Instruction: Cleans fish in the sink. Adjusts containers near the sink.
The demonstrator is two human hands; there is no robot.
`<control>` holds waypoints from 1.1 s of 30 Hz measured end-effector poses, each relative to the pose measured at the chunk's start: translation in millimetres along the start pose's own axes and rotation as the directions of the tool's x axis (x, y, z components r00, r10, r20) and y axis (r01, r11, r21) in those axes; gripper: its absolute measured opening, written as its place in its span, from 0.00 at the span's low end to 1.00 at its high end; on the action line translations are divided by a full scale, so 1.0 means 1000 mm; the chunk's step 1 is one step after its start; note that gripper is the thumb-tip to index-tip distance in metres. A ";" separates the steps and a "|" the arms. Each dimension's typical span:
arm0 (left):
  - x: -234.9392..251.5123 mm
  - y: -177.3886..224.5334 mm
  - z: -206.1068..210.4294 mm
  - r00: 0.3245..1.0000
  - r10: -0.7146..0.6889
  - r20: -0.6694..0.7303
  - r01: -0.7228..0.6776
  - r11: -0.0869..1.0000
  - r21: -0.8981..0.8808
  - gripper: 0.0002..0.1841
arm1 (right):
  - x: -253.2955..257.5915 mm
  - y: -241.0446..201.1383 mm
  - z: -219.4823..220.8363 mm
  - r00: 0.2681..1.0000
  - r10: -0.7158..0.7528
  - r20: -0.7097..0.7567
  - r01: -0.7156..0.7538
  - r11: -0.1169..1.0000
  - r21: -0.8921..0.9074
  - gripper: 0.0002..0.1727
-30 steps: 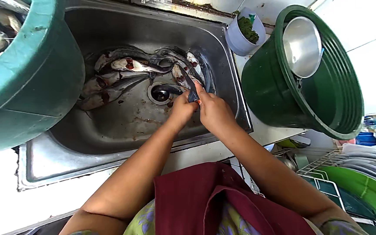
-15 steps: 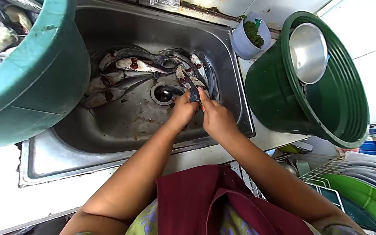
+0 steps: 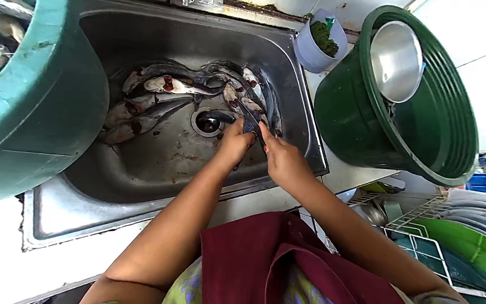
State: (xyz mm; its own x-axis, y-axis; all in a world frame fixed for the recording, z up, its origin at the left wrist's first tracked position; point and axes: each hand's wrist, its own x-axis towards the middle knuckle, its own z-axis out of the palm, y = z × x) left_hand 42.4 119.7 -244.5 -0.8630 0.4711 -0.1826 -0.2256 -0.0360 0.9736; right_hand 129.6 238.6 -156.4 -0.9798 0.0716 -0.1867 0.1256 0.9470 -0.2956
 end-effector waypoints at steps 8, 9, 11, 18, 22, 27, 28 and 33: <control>-0.001 0.000 -0.004 0.992 0.046 0.116 -0.021 0.978 -0.207 0.12 | -0.002 0.019 -0.024 0.989 0.019 -0.149 0.040 0.922 0.385 0.32; -0.001 0.001 -0.005 0.994 0.023 0.108 0.000 0.980 -0.200 0.11 | -0.006 0.022 -0.024 0.989 0.024 -0.144 0.030 0.933 0.360 0.32; 0.000 0.002 -0.005 0.995 -0.024 0.099 0.043 0.981 -0.188 0.11 | -0.014 0.025 -0.021 0.992 0.029 -0.121 0.005 0.962 0.275 0.32; 0.002 0.002 -0.006 0.999 -0.014 0.040 0.021 0.981 -0.191 0.11 | -0.030 0.025 -0.008 0.997 0.026 -0.070 -0.021 0.997 0.071 0.33; 0.001 0.003 -0.006 0.999 -0.015 0.043 0.020 0.992 -0.128 0.13 | -0.037 0.022 -0.007 0.996 -0.021 -0.087 0.024 0.999 0.034 0.33; -0.003 0.004 -0.004 0.993 0.054 0.104 -0.064 0.994 0.091 0.17 | -0.031 0.010 -0.004 0.996 0.042 -0.083 -0.041 0.999 0.009 0.33; -0.004 0.004 -0.002 0.989 0.057 0.138 -0.075 0.989 0.127 0.18 | -0.024 0.008 -0.004 0.996 0.051 -0.075 -0.049 0.999 0.023 0.34; -0.002 0.000 -0.001 0.992 0.034 0.121 -0.037 0.999 0.019 0.16 | 0.020 0.000 -0.002 0.994 0.045 -0.103 -0.026 0.984 0.174 0.33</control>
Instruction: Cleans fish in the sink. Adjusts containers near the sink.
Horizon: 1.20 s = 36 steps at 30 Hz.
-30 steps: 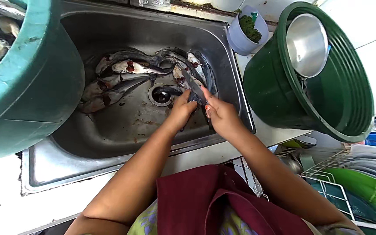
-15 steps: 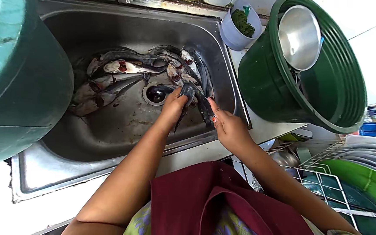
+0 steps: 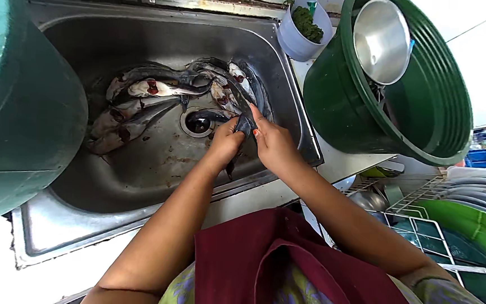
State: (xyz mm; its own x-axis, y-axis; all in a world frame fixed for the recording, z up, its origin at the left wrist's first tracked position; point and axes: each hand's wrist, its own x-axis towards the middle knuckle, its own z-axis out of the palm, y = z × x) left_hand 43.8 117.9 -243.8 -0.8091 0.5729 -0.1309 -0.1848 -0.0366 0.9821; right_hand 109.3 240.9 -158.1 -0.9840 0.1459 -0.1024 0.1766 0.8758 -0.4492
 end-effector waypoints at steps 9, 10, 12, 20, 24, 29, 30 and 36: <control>0.003 0.001 -0.005 0.991 -0.015 -0.131 0.008 0.999 -0.048 0.15 | -0.053 0.010 -0.014 0.996 -0.005 0.094 0.009 0.999 -0.040 0.34; 0.003 0.001 -0.004 0.992 0.006 -0.122 -0.006 1.000 0.001 0.15 | -0.053 0.008 -0.015 0.996 0.003 0.093 0.001 0.999 -0.048 0.34; 0.002 0.002 -0.002 0.994 0.033 -0.105 -0.027 0.998 0.057 0.15 | -0.041 0.004 -0.012 0.998 0.001 0.067 0.003 0.999 -0.054 0.33; 0.003 0.001 -0.001 0.996 0.043 -0.077 -0.040 0.999 0.034 0.14 | 0.019 -0.010 -0.009 0.994 0.055 0.097 -0.057 0.998 0.017 0.33; 0.004 0.000 -0.004 0.989 -0.013 -0.146 -0.002 0.995 -0.102 0.15 | -0.034 0.002 -0.016 0.993 0.023 0.113 -0.030 0.998 0.061 0.34; 0.000 0.003 0.001 0.995 -0.020 -0.099 0.002 0.985 -0.172 0.17 | -0.043 0.005 -0.020 0.973 0.142 0.183 -0.188 0.946 0.266 0.33; 0.000 0.005 0.002 0.994 -0.020 -0.107 -0.004 0.977 -0.213 0.17 | -0.039 0.006 -0.021 0.968 0.165 0.191 -0.230 0.888 0.399 0.32; -0.017 0.079 0.001 0.987 -0.066 -0.148 0.010 0.935 -0.354 0.16 | -0.047 0.043 -0.019 0.930 0.318 0.184 -0.336 0.533 0.777 0.31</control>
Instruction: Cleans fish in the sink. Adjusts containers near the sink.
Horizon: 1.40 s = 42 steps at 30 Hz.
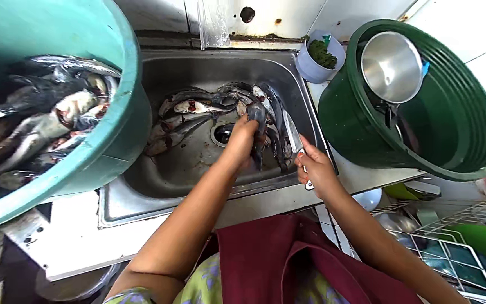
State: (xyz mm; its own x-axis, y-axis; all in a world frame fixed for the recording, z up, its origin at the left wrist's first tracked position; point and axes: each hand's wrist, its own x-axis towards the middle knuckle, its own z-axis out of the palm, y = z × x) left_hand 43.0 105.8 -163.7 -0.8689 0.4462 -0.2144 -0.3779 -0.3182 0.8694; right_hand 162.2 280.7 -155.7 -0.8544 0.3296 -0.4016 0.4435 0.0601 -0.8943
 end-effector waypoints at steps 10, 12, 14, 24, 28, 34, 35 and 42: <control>-0.060 0.250 -0.053 0.843 0.262 -0.470 -0.341 0.936 -0.088 0.12 | -0.008 0.059 -0.046 1.000 0.018 0.020 -0.019 0.997 0.073 0.32; -0.073 0.264 -0.079 0.728 0.213 -0.652 -0.337 0.939 -0.069 0.15 | -0.006 0.059 -0.047 0.999 0.029 0.042 -0.032 0.996 0.081 0.32; -0.085 0.265 -0.095 0.587 0.198 -0.785 -0.288 0.957 0.025 0.26 | -0.005 0.058 -0.047 0.998 0.050 0.049 -0.054 0.994 0.096 0.32; -0.064 0.149 -0.004 0.848 0.524 -0.082 -0.412 0.748 0.521 0.22 | -0.004 0.058 -0.046 0.997 0.073 0.008 -0.073 0.993 0.095 0.31; -0.008 0.044 -0.031 0.980 0.170 0.102 -0.183 0.575 0.797 0.16 | -0.006 0.058 -0.046 0.999 0.048 0.001 -0.047 0.994 0.100 0.32; 0.012 -0.005 -0.140 0.878 -0.068 -0.474 0.467 -0.092 0.879 0.34 | -0.003 0.054 -0.048 0.993 0.118 0.014 -0.119 0.989 0.087 0.31; 0.011 -0.011 -0.158 0.867 -0.037 -0.497 0.487 -0.148 0.861 0.36 | -0.003 0.054 -0.048 0.992 0.123 0.015 -0.124 0.989 0.084 0.31; 0.027 -0.025 -0.199 0.827 -0.135 -0.546 0.538 -0.089 0.838 0.51 | -0.003 0.055 -0.050 0.990 0.137 0.022 -0.139 0.987 0.080 0.32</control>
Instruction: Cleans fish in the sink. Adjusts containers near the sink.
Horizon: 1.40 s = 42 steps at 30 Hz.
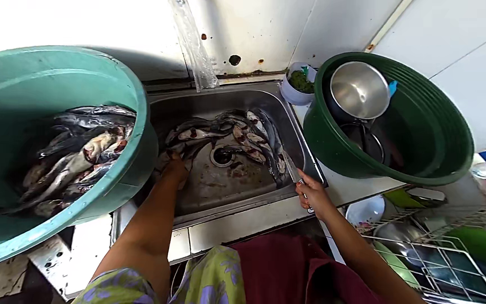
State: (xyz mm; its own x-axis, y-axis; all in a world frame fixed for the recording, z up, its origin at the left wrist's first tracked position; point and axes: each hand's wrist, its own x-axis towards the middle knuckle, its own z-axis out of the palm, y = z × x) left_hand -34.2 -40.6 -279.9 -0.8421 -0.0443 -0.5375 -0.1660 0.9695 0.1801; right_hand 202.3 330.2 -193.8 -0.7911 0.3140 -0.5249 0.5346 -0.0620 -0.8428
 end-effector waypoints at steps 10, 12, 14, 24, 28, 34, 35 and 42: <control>-0.042 0.037 0.003 0.963 0.151 0.225 0.131 0.468 -0.874 0.16 | 0.000 -0.003 -0.002 0.999 0.010 0.033 -0.010 1.000 -0.016 0.32; -0.060 0.055 0.001 0.944 0.250 0.214 0.138 0.289 -0.947 0.17 | 0.000 -0.001 -0.002 0.999 0.015 0.029 -0.015 1.000 -0.012 0.32; -0.070 0.070 0.005 0.917 0.352 0.185 0.145 0.137 -0.980 0.18 | -0.002 -0.004 0.001 0.999 0.036 0.024 -0.035 0.999 -0.038 0.32; -0.101 0.131 0.031 0.846 0.502 -0.179 -0.216 0.015 -0.976 0.24 | -0.026 -0.081 0.056 0.898 -0.372 0.234 0.409 0.512 -0.755 0.31; -0.100 0.132 0.031 0.778 0.562 -0.281 -0.302 -0.058 -0.951 0.21 | -0.025 -0.097 0.069 0.860 -0.441 0.257 0.432 0.362 -0.826 0.32; -0.086 0.139 0.024 0.798 0.520 -0.304 -0.416 0.112 -0.902 0.21 | -0.036 -0.096 0.078 0.813 -0.513 0.274 0.418 0.187 -0.889 0.31; -0.085 0.139 0.023 0.800 0.516 -0.306 -0.440 0.156 -0.884 0.24 | -0.036 -0.095 0.081 0.801 -0.527 0.285 0.417 0.148 -0.897 0.31; -0.099 0.130 0.008 0.794 0.556 -0.245 -0.459 0.286 -0.841 0.23 | -0.040 -0.098 0.103 0.860 -0.428 0.277 0.315 0.018 -0.949 0.33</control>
State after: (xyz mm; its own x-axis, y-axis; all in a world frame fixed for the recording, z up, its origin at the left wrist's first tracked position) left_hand 31.7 91.4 -209.3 -0.8866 0.4453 -0.1253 -0.0923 0.0950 0.9912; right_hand 150.9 225.9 -102.6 -0.9917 0.0342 -0.1239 0.0428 0.9968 -0.0675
